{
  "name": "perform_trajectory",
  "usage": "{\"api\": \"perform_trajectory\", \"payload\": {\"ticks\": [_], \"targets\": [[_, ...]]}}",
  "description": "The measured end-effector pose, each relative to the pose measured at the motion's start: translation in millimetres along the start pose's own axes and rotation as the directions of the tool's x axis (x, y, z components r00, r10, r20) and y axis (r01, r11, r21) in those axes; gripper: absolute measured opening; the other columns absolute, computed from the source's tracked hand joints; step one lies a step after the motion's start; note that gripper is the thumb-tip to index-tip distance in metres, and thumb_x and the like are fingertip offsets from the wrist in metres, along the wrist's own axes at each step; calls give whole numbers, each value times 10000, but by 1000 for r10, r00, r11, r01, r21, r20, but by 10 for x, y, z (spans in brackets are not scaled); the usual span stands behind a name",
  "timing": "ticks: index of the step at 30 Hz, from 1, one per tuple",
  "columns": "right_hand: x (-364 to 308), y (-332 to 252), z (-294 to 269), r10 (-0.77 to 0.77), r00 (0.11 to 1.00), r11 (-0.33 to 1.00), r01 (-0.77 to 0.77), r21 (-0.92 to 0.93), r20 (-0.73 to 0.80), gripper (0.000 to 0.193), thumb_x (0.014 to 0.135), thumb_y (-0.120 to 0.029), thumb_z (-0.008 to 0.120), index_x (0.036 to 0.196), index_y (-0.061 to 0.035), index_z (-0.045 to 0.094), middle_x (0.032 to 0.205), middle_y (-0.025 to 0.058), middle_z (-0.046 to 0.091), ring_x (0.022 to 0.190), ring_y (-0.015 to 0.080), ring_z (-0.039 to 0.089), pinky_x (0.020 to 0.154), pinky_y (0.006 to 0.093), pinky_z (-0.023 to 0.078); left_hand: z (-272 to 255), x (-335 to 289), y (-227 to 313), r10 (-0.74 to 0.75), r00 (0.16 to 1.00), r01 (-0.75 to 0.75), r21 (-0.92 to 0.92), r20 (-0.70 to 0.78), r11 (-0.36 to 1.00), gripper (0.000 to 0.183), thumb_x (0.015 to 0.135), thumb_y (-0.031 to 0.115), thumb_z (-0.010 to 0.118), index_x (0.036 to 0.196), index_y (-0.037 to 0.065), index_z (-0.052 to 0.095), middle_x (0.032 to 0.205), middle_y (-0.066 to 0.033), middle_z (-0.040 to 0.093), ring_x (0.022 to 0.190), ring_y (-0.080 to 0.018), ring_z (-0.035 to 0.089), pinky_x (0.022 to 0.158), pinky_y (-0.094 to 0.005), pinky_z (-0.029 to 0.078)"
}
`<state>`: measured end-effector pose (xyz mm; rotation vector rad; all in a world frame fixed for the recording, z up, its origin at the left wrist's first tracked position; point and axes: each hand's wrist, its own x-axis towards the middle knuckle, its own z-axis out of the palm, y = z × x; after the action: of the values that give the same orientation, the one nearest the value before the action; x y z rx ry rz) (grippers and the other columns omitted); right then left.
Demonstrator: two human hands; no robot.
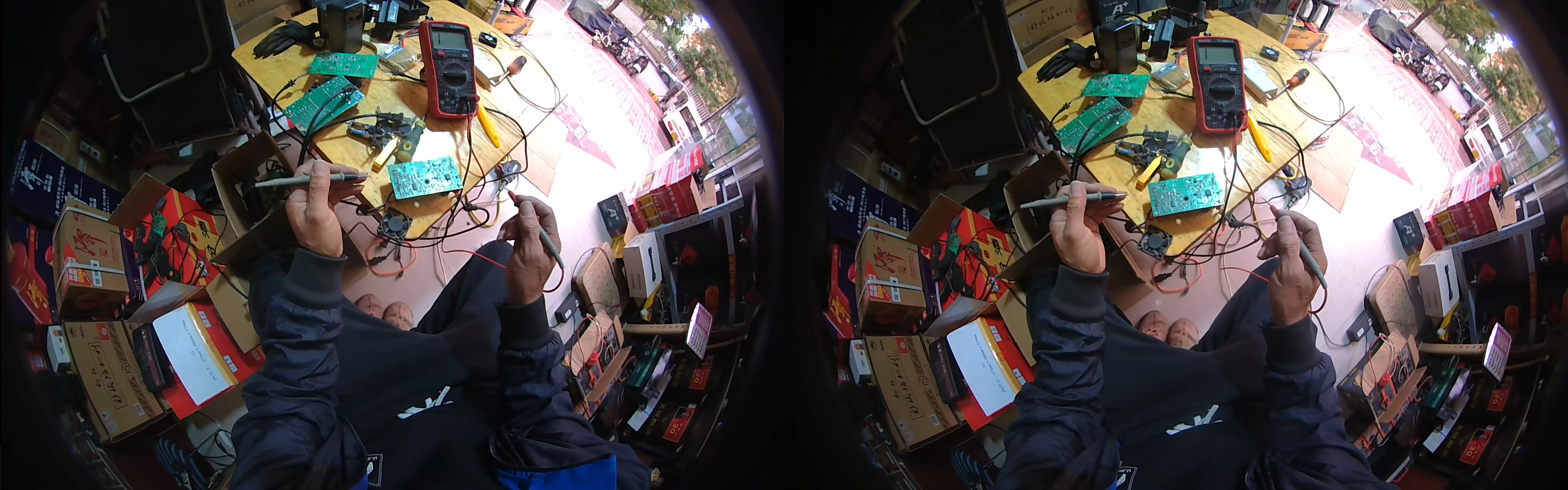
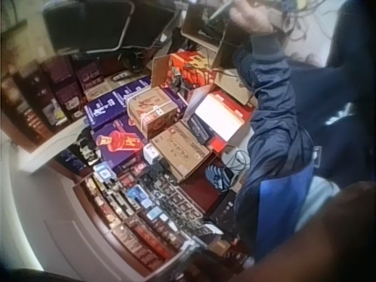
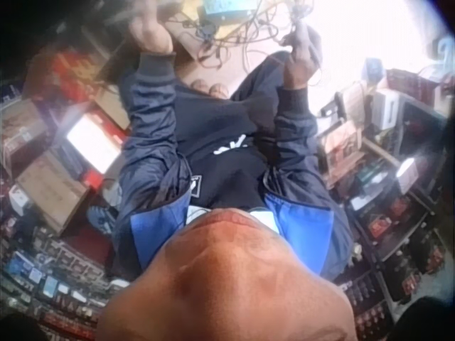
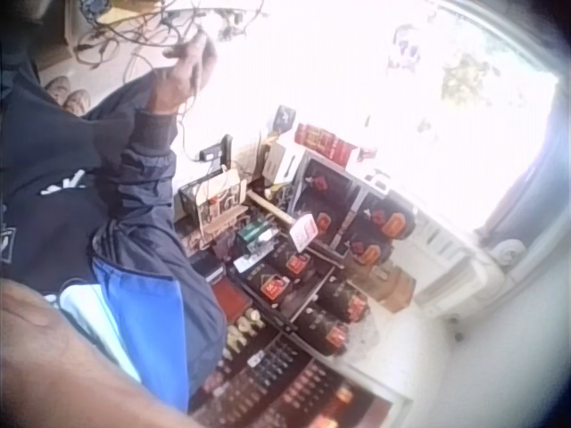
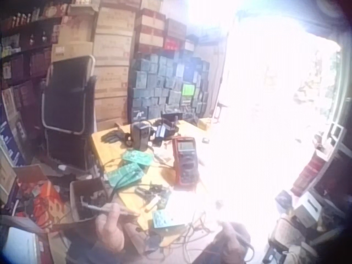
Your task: The person sits on the floor and uses a multimeter to test several small electronic components on a cluttered workbench. They connect probes to circuit boards and a small motor, observe the multimeter display, and handle wires and connectors throughout the clip.
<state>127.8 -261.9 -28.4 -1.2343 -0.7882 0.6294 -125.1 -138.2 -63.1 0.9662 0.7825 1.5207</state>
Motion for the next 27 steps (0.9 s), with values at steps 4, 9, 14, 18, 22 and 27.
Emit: {"api": "perform_trajectory", "payload": {"ticks": [4,9,14,18,22,27], "targets": [[-25,-33,47,2,1000,999,-1,-47,27,313,1123,-220,552,1264,40,653,803,34,586,715,110,573,669,255,470,4,-31,8,9,1000,-8,43,-24,999,431,1131,382,497,1127,-25,640,906,-112,704,813,-184,724,768,-295,593],[-18,-80,101,17,998,997,-13,-81,52,305,1129,-231,547,1259,25,650,818,46,613,727,119,599,692,260,491,11,-56,28,18,1000,-16,82,-14,997,381,1130,295,517,1278,-36,637,881,-81,704,782,-152,695,753,-289,578],[-6,-53,125,53,997,998,-51,-26,62,294,1113,-223,577,1259,25,641,863,73,667,780,132,641,719,263,514,19,-84,25,-17,996,10,90,84,996,272,1094,154,524,1267,-36,611,916,-133,732,827,-224,738,780,-335,610],[-6,-44,132,78,992,997,-80,17,102,293,1096,-212,594,1257,30,634,906,89,693,809,136,649,738,267,517,52,-99,24,-19,993,11,62,119,998,225,1062,98,570,1252,-19,604,1005,-145,754,933,-222,737,883,-342,591],[12,-41,165,87,990,996,-89,14,112,299,1085,-206,606,1258,37,628,932,97,704,828,140,659,751,268,515,88,-103,72,82,952,-152,226,295,962,412,948,59,761,1321,11,592,1248,-135,699,1170,-229,666,1065,-363,506],[25,-19,207,78,991,997,-79,4,107,292,1076,-192,620,1263,32,626,950,96,707,855,141,671,759,264,510,146,-96,122,135,870,-413,550,475,726,730,786,224,944,1399,68,579,1339,-160,652,1256,-300,637,1086,-398,495]]}}
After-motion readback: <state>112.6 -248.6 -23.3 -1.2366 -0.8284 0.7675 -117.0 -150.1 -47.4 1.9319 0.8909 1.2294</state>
